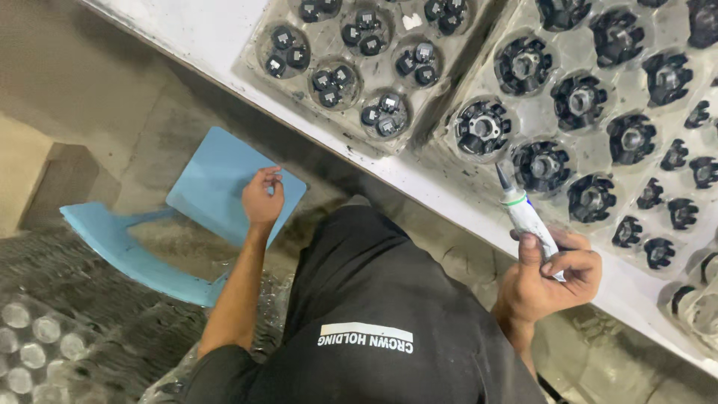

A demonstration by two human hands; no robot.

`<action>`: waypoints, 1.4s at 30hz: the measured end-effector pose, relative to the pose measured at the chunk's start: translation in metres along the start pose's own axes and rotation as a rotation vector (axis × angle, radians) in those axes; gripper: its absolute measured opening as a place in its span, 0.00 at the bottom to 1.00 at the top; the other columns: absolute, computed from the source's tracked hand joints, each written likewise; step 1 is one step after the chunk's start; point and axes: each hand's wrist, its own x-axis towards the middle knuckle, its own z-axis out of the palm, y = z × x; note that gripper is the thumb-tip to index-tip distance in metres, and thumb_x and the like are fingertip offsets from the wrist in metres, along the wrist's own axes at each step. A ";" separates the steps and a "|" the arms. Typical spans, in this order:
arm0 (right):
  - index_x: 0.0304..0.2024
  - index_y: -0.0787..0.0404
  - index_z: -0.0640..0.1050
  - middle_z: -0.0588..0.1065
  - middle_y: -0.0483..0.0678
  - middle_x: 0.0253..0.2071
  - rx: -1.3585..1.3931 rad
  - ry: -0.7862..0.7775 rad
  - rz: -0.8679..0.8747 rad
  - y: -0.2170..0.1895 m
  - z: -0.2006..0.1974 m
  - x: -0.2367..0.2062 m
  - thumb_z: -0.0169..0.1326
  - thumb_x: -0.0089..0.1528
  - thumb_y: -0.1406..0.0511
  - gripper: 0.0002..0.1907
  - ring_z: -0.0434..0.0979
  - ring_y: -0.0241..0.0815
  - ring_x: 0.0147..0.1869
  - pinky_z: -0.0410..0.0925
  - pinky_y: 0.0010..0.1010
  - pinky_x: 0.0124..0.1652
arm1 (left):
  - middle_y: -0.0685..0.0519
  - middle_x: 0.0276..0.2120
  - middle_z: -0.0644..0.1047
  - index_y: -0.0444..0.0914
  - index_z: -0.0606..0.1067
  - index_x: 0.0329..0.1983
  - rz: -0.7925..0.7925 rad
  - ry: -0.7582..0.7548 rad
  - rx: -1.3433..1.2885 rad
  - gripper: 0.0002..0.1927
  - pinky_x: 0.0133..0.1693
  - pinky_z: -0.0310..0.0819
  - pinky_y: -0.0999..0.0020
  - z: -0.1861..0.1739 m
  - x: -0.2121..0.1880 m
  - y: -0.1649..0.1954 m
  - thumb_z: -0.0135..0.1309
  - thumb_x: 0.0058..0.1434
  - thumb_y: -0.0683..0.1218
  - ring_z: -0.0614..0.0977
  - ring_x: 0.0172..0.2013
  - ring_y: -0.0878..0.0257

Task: The person picks black round rotor-like components from blister trays on a workbench and squeezes adhesive from a tube onto each component, rotating the part by hand to reach different spots. They occasionally wipe the tube nozzle with a cloth and place finished parts back into the trays.

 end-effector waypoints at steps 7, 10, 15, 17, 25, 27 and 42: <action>0.35 0.59 0.63 0.76 0.56 0.40 -0.070 0.101 0.032 -0.024 -0.002 -0.074 0.66 0.67 0.75 0.22 0.76 0.40 0.41 0.72 0.27 0.46 | 0.51 0.38 0.81 0.43 0.80 0.46 0.331 0.033 0.234 0.13 0.37 0.76 0.60 -0.019 0.015 -0.004 0.58 0.59 0.37 0.83 0.35 0.57; 0.34 0.59 0.62 0.76 0.56 0.40 -0.101 0.155 0.039 -0.026 -0.002 -0.095 0.65 0.68 0.75 0.23 0.76 0.39 0.42 0.72 0.28 0.48 | 0.52 0.39 0.80 0.44 0.80 0.45 0.322 0.057 0.206 0.13 0.37 0.76 0.60 -0.029 0.030 0.000 0.57 0.58 0.37 0.83 0.36 0.57; 0.35 0.60 0.61 0.75 0.57 0.41 -0.130 0.215 -0.019 -0.017 0.025 -0.099 0.66 0.71 0.77 0.24 0.75 0.40 0.43 0.72 0.30 0.48 | 0.53 0.36 0.79 0.43 0.80 0.45 0.539 0.193 0.303 0.13 0.41 0.75 0.56 -0.055 0.111 0.008 0.58 0.58 0.37 0.81 0.37 0.53; 0.36 0.58 0.61 0.76 0.57 0.42 -0.091 0.243 0.018 -0.010 0.047 -0.089 0.65 0.69 0.76 0.23 0.79 0.43 0.43 0.77 0.35 0.46 | 0.52 0.39 0.79 0.43 0.80 0.47 0.607 0.287 0.287 0.13 0.42 0.76 0.58 -0.074 0.158 0.010 0.58 0.60 0.36 0.81 0.39 0.54; 0.36 0.61 0.61 0.70 0.52 0.41 -0.005 0.176 0.006 0.052 0.205 -0.011 0.66 0.72 0.76 0.24 0.74 0.42 0.42 0.78 0.37 0.48 | 0.49 0.45 0.78 0.41 0.79 0.52 0.613 0.391 0.508 0.18 0.45 0.74 0.56 -0.188 0.423 0.012 0.59 0.58 0.35 0.80 0.44 0.49; 0.36 0.60 0.61 0.68 0.50 0.42 0.027 0.188 0.018 0.073 0.256 0.010 0.66 0.70 0.76 0.24 0.72 0.40 0.41 0.77 0.36 0.46 | 0.48 0.47 0.78 0.41 0.79 0.53 0.593 0.370 0.581 0.20 0.47 0.73 0.54 -0.214 0.490 0.005 0.59 0.57 0.35 0.79 0.47 0.48; 0.32 0.62 0.62 0.73 0.55 0.41 -0.147 -0.191 0.362 0.146 0.484 0.050 0.59 0.63 0.82 0.20 0.77 0.39 0.46 0.75 0.33 0.50 | 0.46 0.59 0.74 0.43 0.79 0.64 0.403 0.313 1.007 0.27 0.53 0.72 0.50 -0.267 0.720 -0.086 0.66 0.59 0.40 0.74 0.58 0.44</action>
